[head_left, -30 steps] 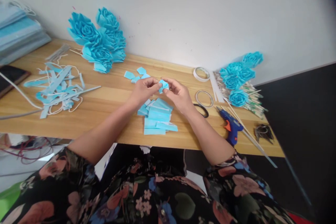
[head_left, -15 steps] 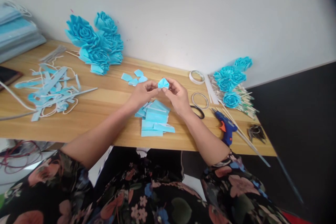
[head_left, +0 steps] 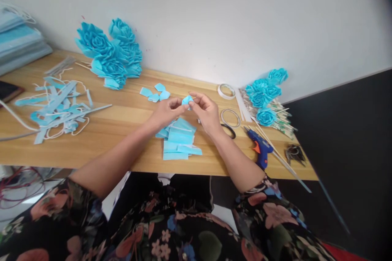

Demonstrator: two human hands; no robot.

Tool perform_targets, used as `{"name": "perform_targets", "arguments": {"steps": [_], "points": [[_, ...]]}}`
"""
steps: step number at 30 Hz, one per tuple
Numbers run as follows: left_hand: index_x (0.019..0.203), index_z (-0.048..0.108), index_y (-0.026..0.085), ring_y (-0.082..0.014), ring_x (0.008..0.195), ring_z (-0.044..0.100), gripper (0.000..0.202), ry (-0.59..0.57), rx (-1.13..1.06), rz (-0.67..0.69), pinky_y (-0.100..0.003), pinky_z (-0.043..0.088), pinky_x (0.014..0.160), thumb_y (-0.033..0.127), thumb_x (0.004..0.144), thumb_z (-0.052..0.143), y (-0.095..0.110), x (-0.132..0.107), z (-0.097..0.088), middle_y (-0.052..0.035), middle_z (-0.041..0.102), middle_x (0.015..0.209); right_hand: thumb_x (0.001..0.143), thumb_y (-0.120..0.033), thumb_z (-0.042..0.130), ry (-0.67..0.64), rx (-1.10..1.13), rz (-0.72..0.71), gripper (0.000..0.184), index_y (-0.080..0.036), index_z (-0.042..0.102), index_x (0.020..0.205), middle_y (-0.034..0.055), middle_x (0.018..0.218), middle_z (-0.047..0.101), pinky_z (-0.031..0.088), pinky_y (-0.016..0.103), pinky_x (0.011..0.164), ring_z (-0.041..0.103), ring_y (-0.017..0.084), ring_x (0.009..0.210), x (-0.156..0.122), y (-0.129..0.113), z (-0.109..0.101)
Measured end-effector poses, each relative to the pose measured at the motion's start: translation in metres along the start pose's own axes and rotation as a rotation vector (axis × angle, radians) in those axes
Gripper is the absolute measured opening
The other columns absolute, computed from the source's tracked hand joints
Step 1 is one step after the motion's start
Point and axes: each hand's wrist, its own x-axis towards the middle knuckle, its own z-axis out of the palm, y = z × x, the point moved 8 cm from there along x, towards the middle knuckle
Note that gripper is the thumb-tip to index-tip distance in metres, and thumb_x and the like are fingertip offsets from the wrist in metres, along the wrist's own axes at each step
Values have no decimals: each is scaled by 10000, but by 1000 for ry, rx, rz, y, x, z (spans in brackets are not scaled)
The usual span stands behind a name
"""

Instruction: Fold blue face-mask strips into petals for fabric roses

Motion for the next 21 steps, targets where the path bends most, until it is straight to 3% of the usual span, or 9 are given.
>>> {"name": "perform_targets", "arguments": {"steps": [7, 14, 18, 21], "points": [[619, 523, 181, -90, 536, 397, 274, -20, 62, 48, -244, 290, 515, 373, 759, 657, -4, -1, 2, 41, 470, 565, 848, -470, 656, -5, -1, -22, 361, -228, 678, 1115, 9, 917, 695, 516, 300, 805, 625, 141, 837, 0, -5, -1], [603, 521, 184, -86, 536, 346, 288, -69, 151, 129, -239, 250, 500, 369, 786, 644, -1, 0, 6, 51, 415, 563, 815, -473, 682, 6, -58, 0, 421, -227, 657, 1156, -8, 821, 665, 516, 285, 718, 598, 135, 739, 0, -2, -1], [628, 573, 177, -90, 542, 388, 242, -85, 119, 108, -231, 282, 500, 353, 782, 636, -1, -1, 6, 37, 471, 573, 850, -489, 641, -7, -134, -16, 402, -221, 663, 1149, 9, 839, 691, 532, 300, 736, 626, 152, 766, -1, -6, 0], [627, 585, 174, -86, 514, 401, 213, -27, 70, 57, -231, 294, 493, 325, 765, 645, -3, 0, 0, 41, 482, 550, 888, -507, 588, 25, -165, -63, 395, -205, 673, 1127, 23, 864, 703, 539, 305, 793, 642, 151, 803, 4, -9, -9]]}}
